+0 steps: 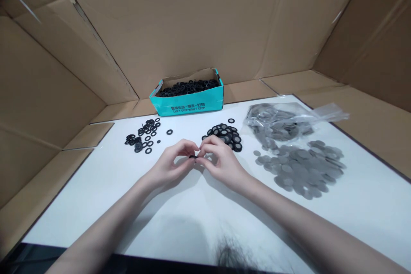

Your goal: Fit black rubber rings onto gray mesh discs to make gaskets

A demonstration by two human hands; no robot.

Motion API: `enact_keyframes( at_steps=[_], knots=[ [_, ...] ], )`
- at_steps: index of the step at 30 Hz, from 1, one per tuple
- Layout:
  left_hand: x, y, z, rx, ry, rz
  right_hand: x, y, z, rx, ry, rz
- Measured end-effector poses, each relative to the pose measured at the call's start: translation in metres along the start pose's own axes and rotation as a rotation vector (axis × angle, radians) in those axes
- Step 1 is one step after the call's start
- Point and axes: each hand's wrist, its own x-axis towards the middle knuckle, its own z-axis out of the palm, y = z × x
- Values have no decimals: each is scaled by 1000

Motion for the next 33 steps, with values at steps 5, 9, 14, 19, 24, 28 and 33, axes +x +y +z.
enact_keyframes(
  at_steps=[5,9,14,19,24,28,33],
  knots=[
    [0,5,-3,3,-46,-11,-1,-3,2,12,6,7],
    [1,5,-4,32,-57,-19,-1,-4,2,-7,27,-19],
    [0,1,-1,42,-3,-28,-1,0,2,-55,12,-21],
    [0,0,0,-41,10,-33,0,3,2,-99,38,-58],
    [1,1,1,-66,47,-75,0,4,2,-128,40,-97],
    [1,-2,2,-73,69,-64,-1,4,2,-130,57,-95],
    [0,-1,1,-39,56,9,0,1,1,-66,33,-75]
  ],
)
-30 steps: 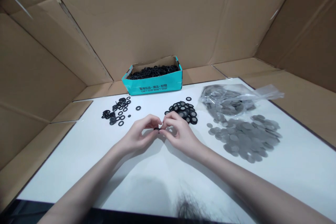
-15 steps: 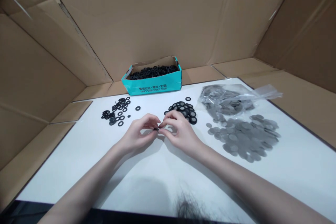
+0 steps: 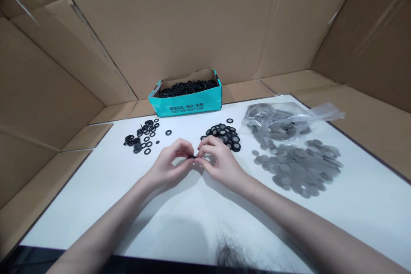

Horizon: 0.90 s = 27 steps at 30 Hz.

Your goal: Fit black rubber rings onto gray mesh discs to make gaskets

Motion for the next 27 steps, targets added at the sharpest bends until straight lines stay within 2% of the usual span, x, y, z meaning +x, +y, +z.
enact_keyframes(
  at_steps=[7,14,18,21,27],
  knots=[
    [2,6,-4,-3,-62,19,1,-10,-4,16,17,-20],
    [4,13,-4,107,-84,49,-1,-9,-2,-25,63,-83],
    [2,11,-4,174,-113,15,-1,-4,-1,-86,2,-101],
    [1,6,-4,159,-74,-9,0,-1,0,-67,-16,-51],
    [0,-1,2,-43,18,-47,-1,1,1,-16,57,8]
  ],
)
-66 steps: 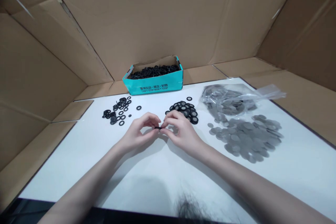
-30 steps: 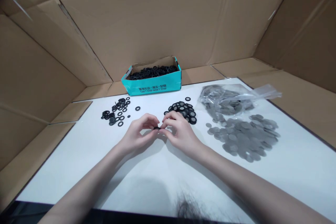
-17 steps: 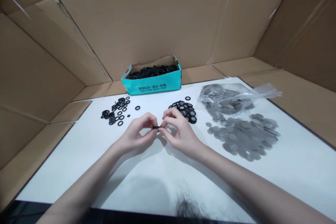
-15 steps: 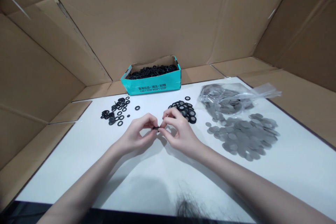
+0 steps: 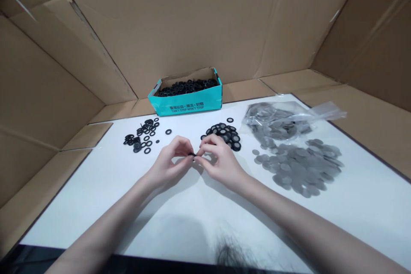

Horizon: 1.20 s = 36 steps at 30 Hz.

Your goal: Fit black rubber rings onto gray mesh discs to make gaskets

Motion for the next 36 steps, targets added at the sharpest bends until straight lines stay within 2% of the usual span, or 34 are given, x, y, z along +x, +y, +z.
enact_keyframes(
  at_steps=[6,14,21,26,31,36],
  knots=[
    [-1,-2,3,-7,3,-16,2,-2,-2,-33,17,-25],
    [-1,-2,4,69,-18,28,2,-2,-4,-36,-34,-41],
    [1,8,0,126,-74,74,1,-8,-5,3,-19,-62],
    [1,10,-1,193,-125,79,0,-6,-3,-26,-3,-141],
    [1,1,2,182,-74,61,3,1,-4,-108,-46,-123],
    [0,-3,2,191,-5,72,4,2,-7,-110,2,-80]
  ],
)
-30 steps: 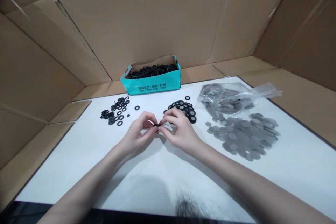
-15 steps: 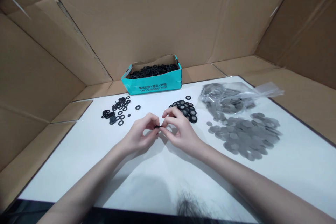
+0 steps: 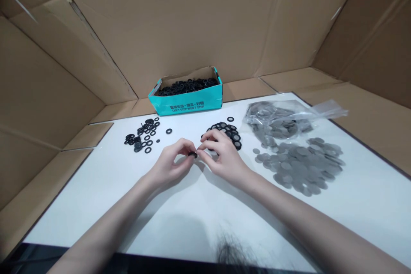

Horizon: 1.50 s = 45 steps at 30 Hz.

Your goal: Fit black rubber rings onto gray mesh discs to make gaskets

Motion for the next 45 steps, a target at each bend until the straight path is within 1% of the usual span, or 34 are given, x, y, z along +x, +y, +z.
enact_keyframes(
  at_steps=[7,10,15,23,29,33,35,38,41,43,45],
  knots=[
    [0,-1,2,-50,47,-44,-1,1,2,18,-40,21],
    [0,0,4,-89,35,-50,-2,1,3,35,-40,19],
    [0,1,3,-144,20,-115,-2,-2,3,35,-31,-34],
    [0,1,3,-112,88,-45,0,-1,1,7,-54,6],
    [0,2,5,-105,49,-26,-1,1,3,11,-43,18],
    [0,2,5,-69,45,-1,-1,1,3,-10,-79,9],
    [0,2,5,-74,42,-3,-1,1,3,8,-91,8],
    [1,3,4,-109,36,-20,-1,-1,3,52,-72,-6],
    [0,2,3,-131,16,-32,-1,-3,2,46,-67,-29],
    [0,1,3,-144,17,-28,-1,-3,1,52,-78,-18],
    [-1,-1,3,-164,38,-14,1,-2,0,104,-84,27]
  ],
)
